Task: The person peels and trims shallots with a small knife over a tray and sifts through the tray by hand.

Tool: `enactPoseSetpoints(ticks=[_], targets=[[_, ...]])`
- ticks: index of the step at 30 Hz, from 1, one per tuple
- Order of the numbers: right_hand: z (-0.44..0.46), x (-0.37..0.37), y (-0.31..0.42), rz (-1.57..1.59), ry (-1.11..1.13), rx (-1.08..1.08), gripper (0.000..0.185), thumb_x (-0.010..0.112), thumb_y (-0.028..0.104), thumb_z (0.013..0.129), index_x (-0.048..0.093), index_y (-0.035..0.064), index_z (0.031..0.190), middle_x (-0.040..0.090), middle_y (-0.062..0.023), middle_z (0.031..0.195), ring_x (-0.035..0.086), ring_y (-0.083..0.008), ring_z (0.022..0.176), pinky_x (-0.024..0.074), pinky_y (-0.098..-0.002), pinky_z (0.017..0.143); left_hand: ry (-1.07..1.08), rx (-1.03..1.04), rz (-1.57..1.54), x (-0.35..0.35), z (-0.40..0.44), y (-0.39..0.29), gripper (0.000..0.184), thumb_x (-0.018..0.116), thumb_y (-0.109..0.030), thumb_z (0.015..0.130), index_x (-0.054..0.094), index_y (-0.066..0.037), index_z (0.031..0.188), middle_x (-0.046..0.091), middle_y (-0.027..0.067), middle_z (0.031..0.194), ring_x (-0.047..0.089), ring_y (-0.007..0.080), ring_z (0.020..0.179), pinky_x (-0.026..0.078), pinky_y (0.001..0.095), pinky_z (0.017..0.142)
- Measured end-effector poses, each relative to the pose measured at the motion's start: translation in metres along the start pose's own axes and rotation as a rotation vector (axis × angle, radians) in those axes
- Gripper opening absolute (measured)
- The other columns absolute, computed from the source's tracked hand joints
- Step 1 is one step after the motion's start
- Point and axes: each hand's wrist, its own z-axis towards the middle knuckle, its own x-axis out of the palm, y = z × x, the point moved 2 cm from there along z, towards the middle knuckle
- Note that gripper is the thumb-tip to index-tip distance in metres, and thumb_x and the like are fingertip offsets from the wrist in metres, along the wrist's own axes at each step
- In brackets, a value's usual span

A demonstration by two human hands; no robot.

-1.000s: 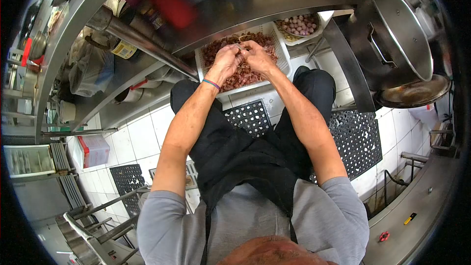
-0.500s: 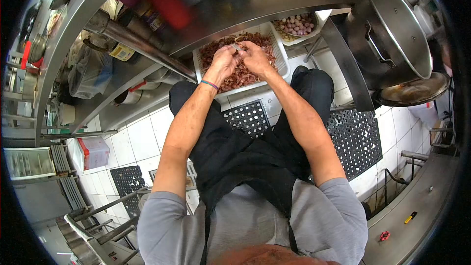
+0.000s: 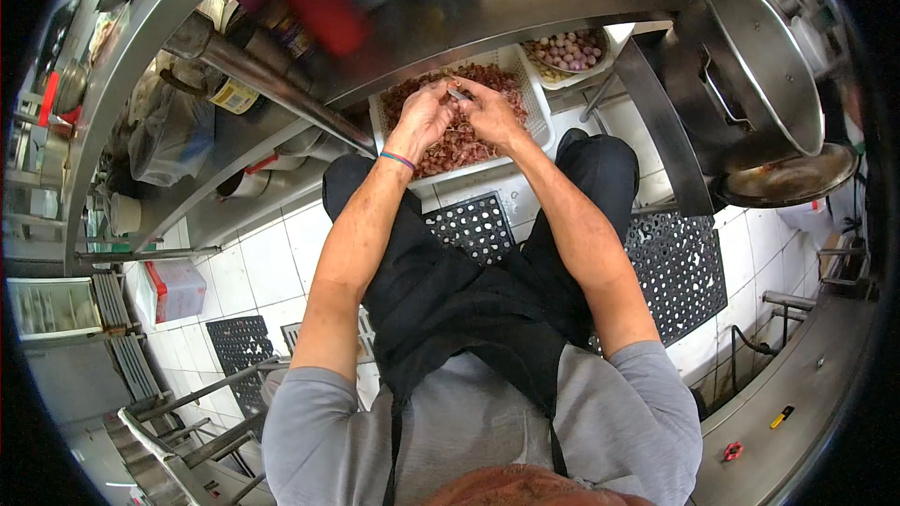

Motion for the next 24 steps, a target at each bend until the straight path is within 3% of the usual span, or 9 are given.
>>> enactPoseSetpoints(ticks=[4, 7, 10, 16, 24], targets=[[0.001, 0.004, 0.0, 0.128, -0.018, -0.029, 0.039, 0.053, 0.005, 0.093, 0.054, 0.0051, 0.132, 0.066, -0.0055, 0.092, 0.054, -0.0113, 0.074, 0.0459, -0.0277, 0.069, -0.015, -0.027, -0.023, 0.001, -0.003, -0.002, 0.023, 0.038, -0.014, 0.103, 0.052, 0.002, 0.11, 0.057, 0.0104, 0.102, 0.056, 0.0197, 0.086, 0.052, 0.0324, 0.074], [0.001, 0.005, 0.004, 0.202, -0.015, -0.048, 0.039, 0.053, 0.007, 0.093, 0.054, 0.0053, 0.132, 0.065, -0.0037, 0.088, 0.051, -0.0096, 0.066, 0.0444, -0.027, 0.061, -0.027, -0.021, -0.036, 0.003, -0.006, -0.003, 0.02, 0.04, -0.012, 0.102, 0.052, 0.001, 0.11, 0.057, 0.0102, 0.103, 0.056, 0.019, 0.086, 0.052, 0.0306, 0.072], [-0.004, -0.001, 0.017, 0.166, 0.019, 0.153, 0.037, 0.053, 0.003, 0.091, 0.056, 0.0033, 0.128, 0.067, -0.0121, 0.108, 0.062, -0.0169, 0.095, 0.0477, -0.0292, 0.085, -0.012, -0.034, -0.031, 0.002, -0.006, -0.002, 0.017, 0.04, -0.009, 0.101, 0.051, 0.0, 0.11, 0.057, 0.01, 0.103, 0.056, 0.0185, 0.086, 0.052, 0.0292, 0.071], [-0.003, -0.003, 0.014, 0.112, 0.05, 0.148, 0.039, 0.055, 0.005, 0.091, 0.053, 0.0025, 0.13, 0.069, -0.0135, 0.104, 0.064, -0.0173, 0.092, 0.0487, -0.0307, 0.08, -0.024, -0.029, -0.039, 0.004, -0.007, -0.001, 0.014, 0.041, -0.008, 0.101, 0.049, 0.0, 0.109, 0.055, 0.0086, 0.099, 0.055, 0.0176, 0.082, 0.052, 0.028, 0.069], [0.001, -0.003, 0.01, 0.123, -0.007, 0.186, 0.023, 0.055, 0.007, 0.092, 0.057, 0.0011, 0.114, 0.068, -0.0151, 0.096, 0.065, -0.0195, 0.086, 0.0494, -0.0336, 0.077, 0.059, -0.01, 0.009, 0.012, -0.013, 0.0, 0.013, 0.041, -0.009, 0.101, 0.05, -0.001, 0.105, 0.056, 0.0074, 0.095, 0.056, 0.0173, 0.081, 0.051, 0.0277, 0.07]])
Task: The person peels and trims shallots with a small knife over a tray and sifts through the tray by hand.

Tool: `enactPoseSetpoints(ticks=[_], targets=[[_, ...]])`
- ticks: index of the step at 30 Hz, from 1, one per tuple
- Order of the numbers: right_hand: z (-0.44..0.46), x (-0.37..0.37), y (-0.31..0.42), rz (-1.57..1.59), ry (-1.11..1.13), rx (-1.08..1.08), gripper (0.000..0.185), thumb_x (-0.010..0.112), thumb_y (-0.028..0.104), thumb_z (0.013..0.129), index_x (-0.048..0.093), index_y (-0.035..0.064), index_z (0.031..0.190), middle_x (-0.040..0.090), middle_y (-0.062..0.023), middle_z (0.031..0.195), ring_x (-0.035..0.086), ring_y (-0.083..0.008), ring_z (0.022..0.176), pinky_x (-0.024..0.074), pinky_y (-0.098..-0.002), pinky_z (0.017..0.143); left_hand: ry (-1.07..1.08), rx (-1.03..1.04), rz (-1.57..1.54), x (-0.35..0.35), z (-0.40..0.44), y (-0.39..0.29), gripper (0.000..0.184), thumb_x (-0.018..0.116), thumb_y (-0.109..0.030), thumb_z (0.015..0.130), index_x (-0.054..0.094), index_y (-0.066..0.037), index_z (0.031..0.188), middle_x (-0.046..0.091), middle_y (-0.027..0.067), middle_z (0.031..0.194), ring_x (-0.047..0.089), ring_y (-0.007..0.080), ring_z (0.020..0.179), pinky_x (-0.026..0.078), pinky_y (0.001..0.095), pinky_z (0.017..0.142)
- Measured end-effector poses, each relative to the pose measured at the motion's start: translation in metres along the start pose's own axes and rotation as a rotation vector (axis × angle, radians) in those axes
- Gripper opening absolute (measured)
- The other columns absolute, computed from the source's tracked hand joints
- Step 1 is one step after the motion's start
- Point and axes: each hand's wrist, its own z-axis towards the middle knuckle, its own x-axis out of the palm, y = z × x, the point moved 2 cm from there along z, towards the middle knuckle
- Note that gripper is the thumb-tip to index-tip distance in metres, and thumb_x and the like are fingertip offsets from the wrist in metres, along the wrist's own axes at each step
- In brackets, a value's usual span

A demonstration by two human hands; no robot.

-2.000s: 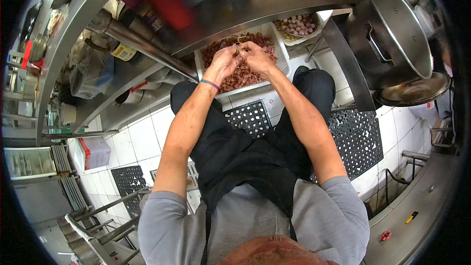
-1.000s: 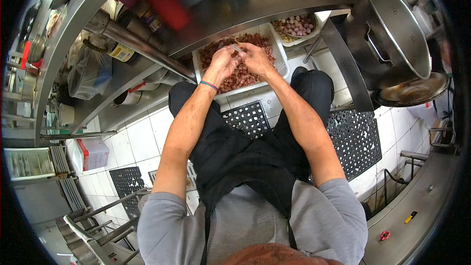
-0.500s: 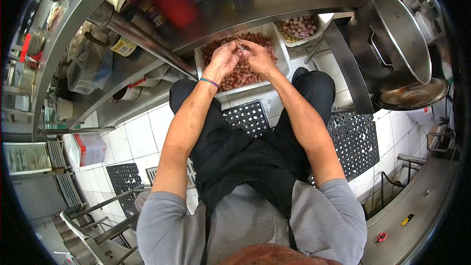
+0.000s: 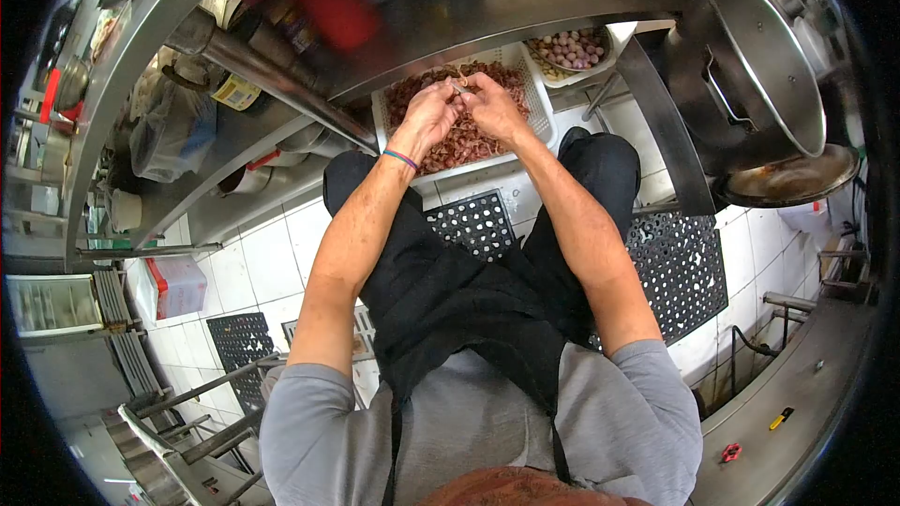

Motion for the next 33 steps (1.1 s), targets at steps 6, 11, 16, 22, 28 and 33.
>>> enactPoseSetpoints(ticks=[6, 11, 16, 22, 28, 33], targets=[[0.019, 0.005, -0.035, -0.011, -0.109, -0.067, 0.011, 0.056, 0.007, 0.092, 0.059, 0.0012, 0.101, 0.067, -0.0135, 0.087, 0.063, -0.0202, 0.079, 0.0491, -0.0348, 0.073, 0.011, 0.063, 0.083, 0.005, -0.001, 0.021, 0.015, 0.043, -0.012, 0.101, 0.055, -0.002, 0.101, 0.059, 0.0056, 0.092, 0.057, 0.0142, 0.08, 0.049, 0.0282, 0.071], [0.018, -0.002, -0.029, 0.332, -0.023, 0.047, 0.008, 0.055, 0.012, 0.095, 0.057, 0.0047, 0.097, 0.061, -0.0061, 0.078, 0.052, -0.0119, 0.057, 0.04, -0.0271, 0.048, 0.0, 0.073, 0.101, 0.015, -0.005, 0.012, 0.019, 0.04, -0.01, 0.101, 0.056, 0.0, 0.104, 0.06, 0.0059, 0.089, 0.057, 0.0163, 0.077, 0.048, 0.0283, 0.071], [0.005, -0.016, -0.005, 0.628, 0.112, 0.353, 0.008, 0.052, 0.017, 0.098, 0.052, 0.0096, 0.095, 0.05, 0.0016, 0.068, 0.031, -0.0026, 0.042, 0.0172, -0.0213, 0.033, 0.058, -0.05, 0.045, 0.014, -0.001, 0.003, 0.021, 0.042, -0.01, 0.101, 0.054, 0.002, 0.112, 0.059, 0.0044, 0.093, 0.055, 0.0125, 0.08, 0.049, 0.0257, 0.07], [0.0, -0.021, -0.002, 0.607, 0.063, 0.367, 0.014, 0.055, 0.022, 0.097, 0.052, 0.0096, 0.092, 0.05, 0.0008, 0.067, 0.033, -0.0042, 0.043, 0.0206, -0.0221, 0.034, 0.123, -0.058, 0.112, -0.007, 0.01, 0.01, 0.019, 0.044, -0.014, 0.101, 0.056, -0.001, 0.107, 0.059, 0.0054, 0.089, 0.054, 0.0129, 0.075, 0.049, 0.0259, 0.068], [0.007, -0.022, -0.023, 0.138, -0.141, 0.312, 0.017, 0.06, 0.021, 0.094, 0.05, 0.0072, 0.088, 0.054, -0.003, 0.068, 0.039, -0.0089, 0.045, 0.0257, -0.0264, 0.033, -0.128, -0.09, 0.062, -0.012, 0.001, 0.0, 0.017, 0.042, -0.012, 0.1, 0.054, 0.0, 0.096, 0.059, 0.0101, 0.09, 0.052, 0.0154, 0.07, 0.05, 0.0288, 0.061], [0.0, -0.02, -0.021, 0.125, -0.08, 0.205, 0.023, 0.06, 0.012, 0.091, 0.057, 0.0018, 0.111, 0.057, -0.0036, 0.07, 0.049, -0.0096, 0.055, 0.035, -0.0262, 0.039, -0.178, -0.127, 0.023, -0.021, 0.005, 0.0, 0.018, 0.041, -0.014, 0.101, 0.053, -0.001, 0.096, 0.06, 0.0109, 0.092, 0.054, 0.0159, 0.072, 0.05, 0.0281, 0.062]])
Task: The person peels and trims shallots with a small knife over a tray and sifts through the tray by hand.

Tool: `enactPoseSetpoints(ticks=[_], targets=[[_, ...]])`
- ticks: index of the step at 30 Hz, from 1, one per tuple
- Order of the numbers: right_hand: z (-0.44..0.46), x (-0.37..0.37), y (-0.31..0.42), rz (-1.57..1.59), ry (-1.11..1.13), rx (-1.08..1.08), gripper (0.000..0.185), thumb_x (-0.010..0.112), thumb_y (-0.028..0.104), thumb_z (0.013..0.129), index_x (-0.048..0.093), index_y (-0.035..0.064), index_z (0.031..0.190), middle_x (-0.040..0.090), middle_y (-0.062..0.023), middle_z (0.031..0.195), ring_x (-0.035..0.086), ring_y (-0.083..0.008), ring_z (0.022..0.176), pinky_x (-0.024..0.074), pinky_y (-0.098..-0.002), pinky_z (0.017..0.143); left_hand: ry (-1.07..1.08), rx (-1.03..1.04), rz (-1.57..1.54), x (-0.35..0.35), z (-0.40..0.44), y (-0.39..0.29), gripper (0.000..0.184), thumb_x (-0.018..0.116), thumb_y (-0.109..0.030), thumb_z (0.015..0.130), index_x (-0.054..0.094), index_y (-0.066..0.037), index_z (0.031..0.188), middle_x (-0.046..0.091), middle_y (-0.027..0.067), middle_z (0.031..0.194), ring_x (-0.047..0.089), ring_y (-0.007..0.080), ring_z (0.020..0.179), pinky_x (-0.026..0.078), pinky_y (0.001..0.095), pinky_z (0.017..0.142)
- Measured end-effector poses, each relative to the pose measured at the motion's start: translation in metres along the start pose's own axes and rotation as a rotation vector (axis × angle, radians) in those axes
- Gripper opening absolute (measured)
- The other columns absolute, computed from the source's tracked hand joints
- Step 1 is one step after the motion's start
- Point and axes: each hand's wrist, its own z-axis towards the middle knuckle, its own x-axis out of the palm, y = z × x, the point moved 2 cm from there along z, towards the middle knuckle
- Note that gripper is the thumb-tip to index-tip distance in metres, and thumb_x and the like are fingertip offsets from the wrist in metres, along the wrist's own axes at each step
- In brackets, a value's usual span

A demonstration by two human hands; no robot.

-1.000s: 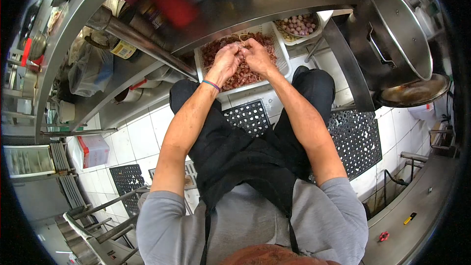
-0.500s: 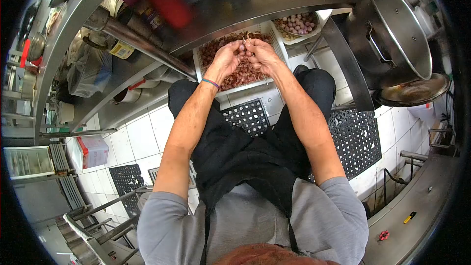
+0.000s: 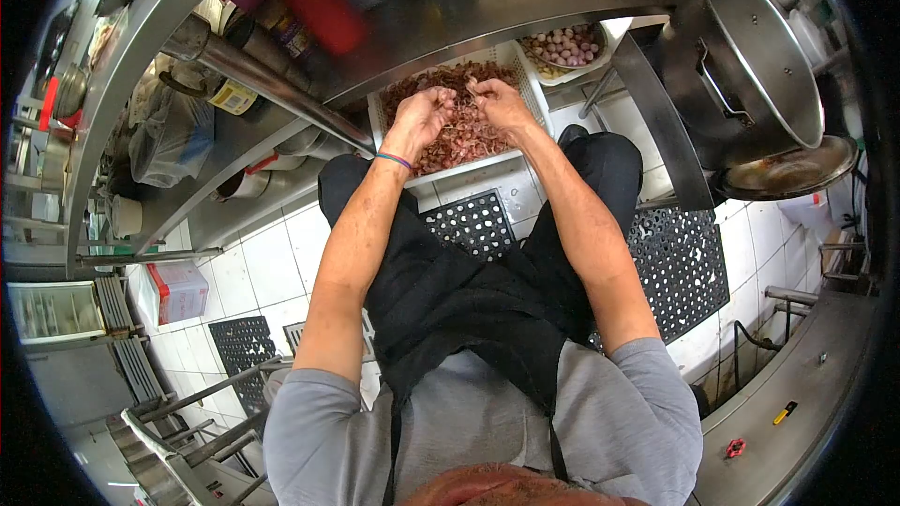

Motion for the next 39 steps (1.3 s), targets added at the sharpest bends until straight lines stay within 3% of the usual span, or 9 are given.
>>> enactPoseSetpoints(ticks=[3, 6, 21, 24, 27, 31, 34, 39], targets=[[0.014, 0.002, -0.012, -0.131, 0.036, -0.152, 0.043, 0.06, 0.011, 0.091, 0.049, 0.0029, 0.133, 0.058, -0.0032, 0.073, 0.052, -0.0099, 0.062, 0.0411, -0.0245, 0.047, 0.024, 0.003, -0.032, -0.001, 0.001, 0.001, 0.018, 0.041, -0.014, 0.101, 0.053, -0.002, 0.098, 0.06, 0.0104, 0.093, 0.055, 0.0155, 0.073, 0.051, 0.0271, 0.065], [-0.002, 0.007, 0.002, -0.093, 0.107, -0.065, 0.053, 0.06, 0.011, 0.092, 0.041, 0.0036, 0.14, 0.06, -0.0041, 0.076, 0.053, -0.0099, 0.065, 0.0433, -0.0232, 0.055, 0.053, 0.044, -0.027, 0.001, 0.003, 0.001, 0.016, 0.04, -0.011, 0.101, 0.053, -0.001, 0.102, 0.06, 0.0101, 0.092, 0.055, 0.0161, 0.074, 0.051, 0.0274, 0.064], [0.009, 0.025, -0.004, -0.083, 0.138, -0.211, 0.03, 0.056, 0.011, 0.093, 0.048, 0.0002, 0.12, 0.062, -0.0072, 0.084, 0.057, -0.0111, 0.079, 0.0459, -0.0264, 0.07, 0.122, 0.08, -0.024, 0.026, -0.016, 0.004, 0.02, 0.036, -0.002, 0.098, 0.052, 0.005, 0.106, 0.06, 0.0125, 0.098, 0.06, 0.022, 0.081, 0.053, 0.0343, 0.071], [0.013, 0.024, -0.009, -0.09, 0.155, -0.217, 0.029, 0.055, 0.01, 0.094, 0.047, 0.0005, 0.12, 0.062, -0.0076, 0.085, 0.057, -0.0112, 0.079, 0.046, -0.0259, 0.07, 0.172, 0.113, 0.002, 0.021, -0.011, 0.005, 0.021, 0.036, -0.002, 0.097, 0.053, 0.006, 0.106, 0.06, 0.0129, 0.099, 0.06, 0.0228, 0.083, 0.053, 0.0354, 0.075], [0.013, 0.025, -0.01, -0.001, 0.178, -0.221, 0.028, 0.056, 0.01, 0.092, 0.05, 0.0, 0.118, 0.064, -0.011, 0.086, 0.057, -0.0148, 0.078, 0.046, -0.0315, 0.068, 0.17, 0.135, 0.033, 0.018, -0.008, 0.009, 0.021, 0.036, -0.002, 0.097, 0.054, 0.005, 0.104, 0.06, 0.0126, 0.098, 0.06, 0.0221, 0.083, 0.053, 0.0346, 0.076], [0.007, 0.022, -0.003, -0.025, 0.183, -0.226, 0.022, 0.056, 0.01, 0.093, 0.053, 0.0012, 0.113, 0.063, -0.0091, 0.082, 0.054, -0.0126, 0.073, 0.0442, -0.0298, 0.065, 0.229, 0.14, 0.029, 0.015, -0.005, 0.008, 0.022, 0.035, 0.0, 0.097, 0.05, 0.009, 0.11, 0.058, 0.0147, 0.099, 0.059, 0.0215, 0.085, 0.053, 0.0318, 0.077], [0.005, 0.02, 0.001, -0.07, 0.193, -0.213, 0.02, 0.055, 0.009, 0.093, 0.055, 0.0018, 0.111, 0.064, -0.0085, 0.082, 0.055, -0.012, 0.072, 0.0438, -0.0296, 0.064, 0.211, 0.134, 0.052, 0.011, -0.002, 0.009, 0.019, 0.035, 0.0, 0.097, 0.052, 0.007, 0.104, 0.058, 0.0131, 0.097, 0.059, 0.0208, 0.085, 0.052, 0.0316, 0.075], [-0.011, 0.016, 0.018, -0.045, 0.229, -0.18, 0.022, 0.053, 0.008, 0.094, 0.055, 0.0016, 0.115, 0.062, -0.0038, 0.08, 0.05, -0.0083, 0.071, 0.0423, -0.0259, 0.064, 0.174, 0.1, 0.026, 0.009, -0.003, 0.004, 0.021, 0.037, -0.01, 0.102, 0.052, 0.005, 0.101, 0.057, 0.0104, 0.093, 0.054, 0.0172, 0.077, 0.05, 0.03, 0.07]])
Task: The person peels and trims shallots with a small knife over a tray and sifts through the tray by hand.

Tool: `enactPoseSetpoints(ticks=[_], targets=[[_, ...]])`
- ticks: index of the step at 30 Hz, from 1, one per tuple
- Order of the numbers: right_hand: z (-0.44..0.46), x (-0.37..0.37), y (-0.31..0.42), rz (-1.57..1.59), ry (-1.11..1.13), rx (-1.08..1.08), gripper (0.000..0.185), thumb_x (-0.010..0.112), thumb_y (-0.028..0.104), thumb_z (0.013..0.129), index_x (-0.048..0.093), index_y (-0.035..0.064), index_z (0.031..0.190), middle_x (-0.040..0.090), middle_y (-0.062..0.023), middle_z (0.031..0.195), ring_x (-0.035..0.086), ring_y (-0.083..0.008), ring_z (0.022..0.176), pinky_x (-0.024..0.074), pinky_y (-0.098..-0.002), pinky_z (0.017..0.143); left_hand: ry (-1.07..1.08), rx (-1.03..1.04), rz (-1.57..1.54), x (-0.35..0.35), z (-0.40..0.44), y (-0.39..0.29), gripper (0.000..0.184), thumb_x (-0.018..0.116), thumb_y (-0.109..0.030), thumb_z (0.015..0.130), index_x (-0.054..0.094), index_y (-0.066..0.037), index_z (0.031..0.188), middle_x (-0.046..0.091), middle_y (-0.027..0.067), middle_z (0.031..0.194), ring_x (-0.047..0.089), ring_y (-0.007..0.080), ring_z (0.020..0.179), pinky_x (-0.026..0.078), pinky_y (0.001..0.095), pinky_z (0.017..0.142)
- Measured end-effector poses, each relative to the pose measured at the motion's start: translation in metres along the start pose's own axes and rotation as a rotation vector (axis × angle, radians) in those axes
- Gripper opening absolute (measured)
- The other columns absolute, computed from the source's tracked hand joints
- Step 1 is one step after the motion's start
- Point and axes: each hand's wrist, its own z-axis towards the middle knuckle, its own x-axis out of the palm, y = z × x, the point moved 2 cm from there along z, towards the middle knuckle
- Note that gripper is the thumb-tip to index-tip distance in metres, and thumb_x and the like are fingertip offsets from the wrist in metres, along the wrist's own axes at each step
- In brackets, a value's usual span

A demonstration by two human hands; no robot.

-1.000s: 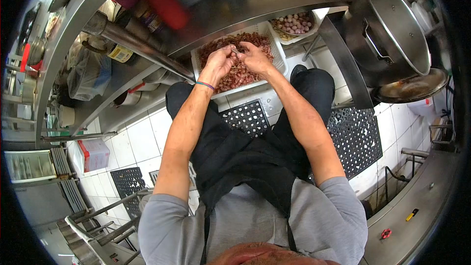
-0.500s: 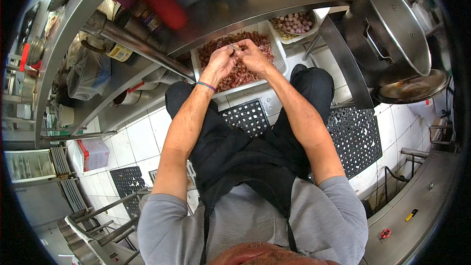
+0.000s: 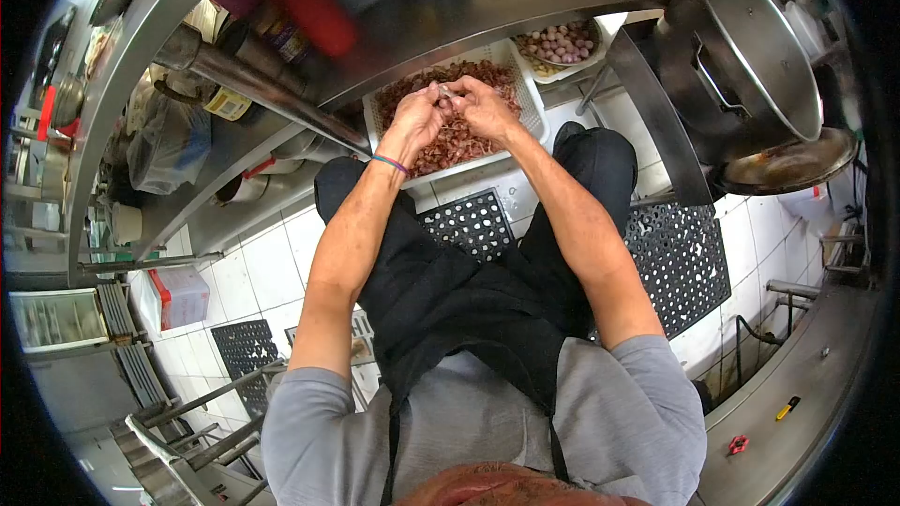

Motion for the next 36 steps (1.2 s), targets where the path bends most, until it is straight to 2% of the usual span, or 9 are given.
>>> enactPoseSetpoints(ticks=[3, 6, 9, 12, 15, 20, 24, 33, 36], targets=[[0.011, 0.0, -0.012, 0.042, -0.011, -0.183, 0.023, 0.053, 0.008, 0.095, 0.056, 0.0027, 0.117, 0.062, -0.0023, 0.079, 0.046, -0.0068, 0.063, 0.039, -0.0247, 0.054, -0.024, -0.002, 0.016, 0.003, -0.001, -0.002, 0.027, 0.038, -0.019, 0.104, 0.054, 0.002, 0.101, 0.057, 0.0079, 0.091, 0.05, 0.0143, 0.073, 0.049, 0.0289, 0.069], [-0.003, -0.003, 0.004, -0.015, -0.04, -0.056, 0.018, 0.052, 0.004, 0.094, 0.057, -0.0013, 0.11, 0.068, -0.0097, 0.092, 0.059, -0.0116, 0.077, 0.0463, -0.0287, 0.07, -0.013, 0.057, 0.105, 0.011, -0.009, 0.0, 0.026, 0.039, -0.018, 0.103, 0.056, 0.002, 0.101, 0.057, 0.0057, 0.089, 0.05, 0.013, 0.073, 0.047, 0.0278, 0.068], [0.001, -0.005, -0.004, 0.015, -0.022, 0.043, 0.018, 0.053, 0.005, 0.094, 0.057, -0.0008, 0.111, 0.067, -0.0092, 0.089, 0.059, -0.0114, 0.08, 0.0459, -0.0269, 0.074, -0.012, 0.151, 0.228, 0.019, -0.014, 0.004, 0.027, 0.04, -0.018, 0.103, 0.058, 0.001, 0.102, 0.057, 0.0038, 0.087, 0.049, 0.0117, 0.073, 0.045, 0.0266, 0.068], [0.0, -0.002, -0.007, 0.183, -0.058, 0.026, 0.012, 0.053, 0.008, 0.095, 0.057, 0.0023, 0.105, 0.064, -0.0062, 0.079, 0.055, -0.0102, 0.064, 0.0447, -0.0263, 0.057, -0.014, 0.246, 0.368, 0.021, -0.012, 0.01, 0.028, 0.039, -0.018, 0.103, 0.059, 0.002, 0.105, 0.059, 0.003, 0.086, 0.05, 0.0106, 0.073, 0.045, 0.026, 0.068], [0.002, -0.004, -0.009, 0.302, -0.094, 0.208, 0.008, 0.052, 0.016, 0.098, 0.054, 0.0106, 0.104, 0.053, -0.0002, 0.067, 0.035, -0.0042, 0.044, 0.0237, -0.0224, 0.036, -0.02, 0.358, 0.568, 0.025, -0.015, 0.02, 0.028, 0.04, -0.018, 0.103, 0.059, 0.002, 0.108, 0.063, 0.0033, 0.088, 0.053, 0.0105, 0.075, 0.045, 0.0266, 0.07], [0.002, -0.011, -0.004, 0.601, -0.007, 0.277, 0.009, 0.051, 0.018, 0.099, 0.051, 0.0099, 0.104, 0.054, -0.001, 0.07, 0.031, -0.003, 0.042, 0.02, -0.0207, 0.034, 0.101, 0.2, 0.253, 0.024, -0.007, 0.009, 0.028, 0.039, -0.016, 0.103, 0.058, 0.003, 0.11, 0.064, 0.0077, 0.094, 0.058, 0.0159, 0.078, 0.049, 0.0293, 0.073], [0.006, -0.014, -0.008, 0.682, 0.025, 0.329, 0.012, 0.052, 0.019, 0.099, 0.051, 0.0088, 0.104, 0.054, -0.0008, 0.072, 0.03, -0.0027, 0.042, 0.0199, -0.0208, 0.034, 0.067, 0.11, 0.169, 0.017, 0.0, 0.006, 0.027, 0.038, -0.015, 0.102, 0.055, 0.004, 0.111, 0.063, 0.012, 0.097, 0.061, 0.0209, 0.079, 0.052, 0.0332, 0.074], [0.004, -0.016, -0.015, 0.491, -0.083, 0.322, 0.027, 0.052, 0.016, 0.098, 0.054, 0.0078, 0.123, 0.052, 0.0017, 0.07, 0.035, -0.0048, 0.044, 0.0243, -0.0218, 0.035, -0.011, 0.078, 0.08, 0.014, -0.009, -0.003, 0.02, 0.045, -0.008, 0.099, 0.05, 0.003, 0.116, 0.059, 0.0102, 0.099, 0.057, 0.0175, 0.08, 0.051, 0.0294, 0.07], [0.004, -0.014, -0.012, 0.346, -0.147, 0.338, 0.043, 0.051, 0.017, 0.098, 0.042, 0.0092, 0.139, 0.053, 0.0009, 0.072, 0.032, -0.0036, 0.041, 0.0227, -0.0218, 0.034, 0.003, 0.068, 0.105, 0.011, -0.007, -0.003, 0.021, 0.043, -0.008, 0.1, 0.048, 0.003, 0.116, 0.058, 0.0109, 0.1, 0.057, 0.0185, 0.082, 0.051, 0.0303, 0.071]])
